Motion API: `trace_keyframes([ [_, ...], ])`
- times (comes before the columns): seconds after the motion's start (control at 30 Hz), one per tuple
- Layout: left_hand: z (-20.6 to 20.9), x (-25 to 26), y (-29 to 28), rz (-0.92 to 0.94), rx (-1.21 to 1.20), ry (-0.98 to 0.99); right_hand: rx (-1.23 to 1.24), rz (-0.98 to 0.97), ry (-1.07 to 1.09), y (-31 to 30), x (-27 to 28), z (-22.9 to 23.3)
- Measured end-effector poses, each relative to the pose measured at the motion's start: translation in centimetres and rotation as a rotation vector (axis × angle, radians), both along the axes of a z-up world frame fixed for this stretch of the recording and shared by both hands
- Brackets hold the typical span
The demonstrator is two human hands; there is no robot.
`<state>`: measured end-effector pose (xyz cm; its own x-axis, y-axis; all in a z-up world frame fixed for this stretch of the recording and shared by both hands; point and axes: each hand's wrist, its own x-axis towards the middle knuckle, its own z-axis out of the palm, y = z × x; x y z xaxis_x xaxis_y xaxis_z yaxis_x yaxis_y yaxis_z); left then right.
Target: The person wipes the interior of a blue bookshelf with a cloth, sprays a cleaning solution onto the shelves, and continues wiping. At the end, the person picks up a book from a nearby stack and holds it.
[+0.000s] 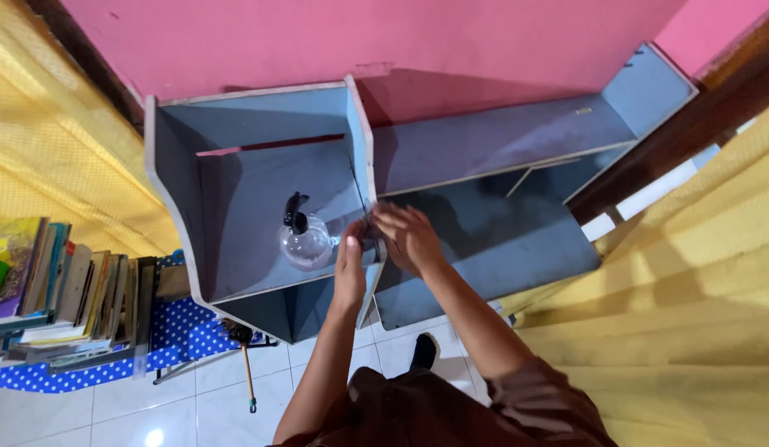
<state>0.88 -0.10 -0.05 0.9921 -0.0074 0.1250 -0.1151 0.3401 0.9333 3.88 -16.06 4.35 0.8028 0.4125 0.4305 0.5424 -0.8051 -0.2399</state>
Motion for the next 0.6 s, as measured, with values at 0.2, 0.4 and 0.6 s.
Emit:
trace_keyframes([
  [0.2, 0.3, -0.3, 0.1, 0.028, 0.019, 0.077, 0.014, -0.011, -0.004, 0.5, -0.2, -0.6],
  [0.4, -1.1, -0.5, 2.4, -0.005, 0.003, 0.100, 0.159, 0.006, 0.097, -1.0, -5.7, -0.8],
  [0.6, 2.7, -2.7, 4.9, -0.116, 0.141, 0.142, 0.351, -0.278, 0.696, -2.7, -3.6, -0.5],
])
